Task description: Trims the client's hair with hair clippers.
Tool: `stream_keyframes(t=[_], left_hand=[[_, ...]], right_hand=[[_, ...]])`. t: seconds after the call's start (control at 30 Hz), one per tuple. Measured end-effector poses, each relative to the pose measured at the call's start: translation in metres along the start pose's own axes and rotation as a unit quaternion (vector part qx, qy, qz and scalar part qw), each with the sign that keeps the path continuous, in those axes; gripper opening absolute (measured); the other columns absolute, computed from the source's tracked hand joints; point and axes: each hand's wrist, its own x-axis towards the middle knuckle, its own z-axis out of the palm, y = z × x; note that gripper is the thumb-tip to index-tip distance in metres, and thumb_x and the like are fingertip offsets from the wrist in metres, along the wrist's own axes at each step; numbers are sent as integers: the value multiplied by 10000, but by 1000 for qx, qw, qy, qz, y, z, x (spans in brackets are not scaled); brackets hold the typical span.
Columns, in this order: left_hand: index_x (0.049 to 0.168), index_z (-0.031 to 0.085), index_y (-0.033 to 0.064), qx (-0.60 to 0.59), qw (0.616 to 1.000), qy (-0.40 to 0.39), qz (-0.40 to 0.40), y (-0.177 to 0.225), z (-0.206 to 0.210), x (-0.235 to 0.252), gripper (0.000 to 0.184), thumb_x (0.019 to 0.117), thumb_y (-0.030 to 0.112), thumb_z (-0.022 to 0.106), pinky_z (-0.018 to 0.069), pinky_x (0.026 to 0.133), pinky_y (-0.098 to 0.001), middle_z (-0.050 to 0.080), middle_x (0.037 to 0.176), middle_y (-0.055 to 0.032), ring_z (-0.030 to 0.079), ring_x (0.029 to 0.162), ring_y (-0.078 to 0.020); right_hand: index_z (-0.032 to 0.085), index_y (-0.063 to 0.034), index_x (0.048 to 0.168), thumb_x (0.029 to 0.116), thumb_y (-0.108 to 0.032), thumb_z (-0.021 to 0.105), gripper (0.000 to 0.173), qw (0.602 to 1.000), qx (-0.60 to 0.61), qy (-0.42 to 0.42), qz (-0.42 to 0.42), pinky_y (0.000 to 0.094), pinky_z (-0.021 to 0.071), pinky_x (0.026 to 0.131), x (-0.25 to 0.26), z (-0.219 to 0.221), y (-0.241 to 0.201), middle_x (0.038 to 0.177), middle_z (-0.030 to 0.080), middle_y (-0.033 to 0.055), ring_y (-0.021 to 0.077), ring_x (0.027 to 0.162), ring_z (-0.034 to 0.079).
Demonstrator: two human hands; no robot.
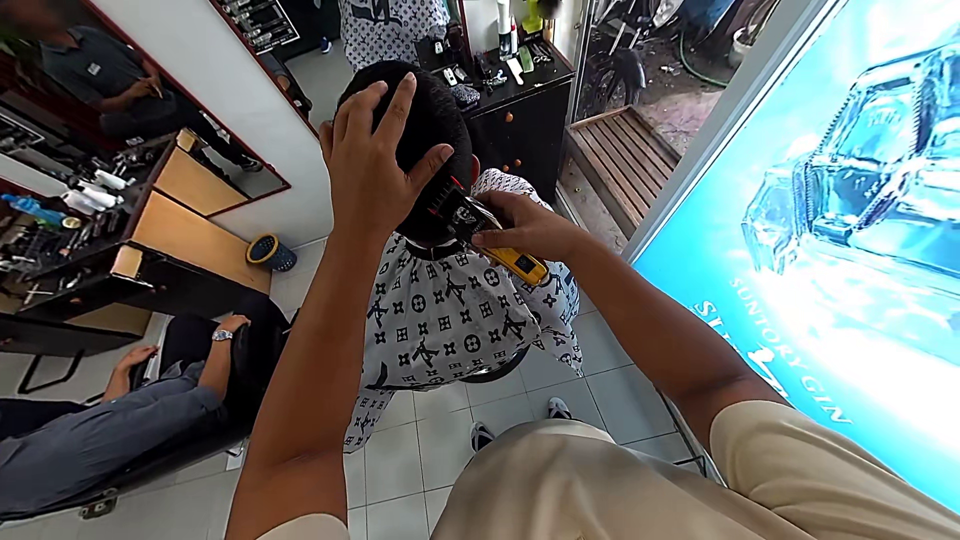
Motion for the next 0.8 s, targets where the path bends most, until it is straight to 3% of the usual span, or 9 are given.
stream_keyframes(t=[0.1, 0.3, 0.47, 0.67, 0.8], left_hand=[[1585, 426, 251, -18, 1000, -13, 5, -3, -3, -1, 752, 986, 705, 438, 286, 1133, -635, 469, 1566, -144, 411, 1456, -353], [1576, 441, 250, -10, 1000, -10, 18, -2, -3, -1, 755, 971, 701, 479, 287, 1130, -654, 479, 1567, -132, 418, 1454, -370], [1576, 441, 266, -14, 1000, -9, 9, -4, -3, -2, 732, 984, 696, 454, 284, 1133, -649, 477, 1573, -117, 418, 1457, -360], [1573, 445, 265, -5, 1000, -3, 18, -3, -3, -1, 740, 978, 705, 460, 292, 1132, -638, 474, 1577, -113, 426, 1453, -349], [1575, 443, 258, -7, 1000, -4, 12, -3, -3, -2, 750, 973, 705, 468, 279, 1135, -647, 466, 1582, -115, 416, 1458, -358]], right_hand=[[495, -20, 1373, 953, -157, 699, 487, 997, 30, 19, 65, 362, 638, 713, -3, -2, 8, 1085, 678, 137, 204, 841, 720], [471, -4, 1395, 953, -163, 687, 518, 1000, 6, 11, -22, 335, 635, 727, -1, 9, -19, 1105, 681, 127, 176, 855, 715], [496, -16, 1370, 961, -149, 685, 470, 998, 26, 21, 60, 357, 637, 693, -3, 3, 2, 1085, 681, 140, 206, 828, 721], [477, -11, 1390, 948, -198, 718, 537, 998, -47, 16, -26, 327, 630, 751, 0, 12, -22, 1118, 678, 119, 158, 872, 712], [502, -21, 1372, 953, -198, 722, 505, 998, -55, 29, 34, 337, 625, 724, -4, 4, -5, 1084, 677, 128, 172, 825, 707]])
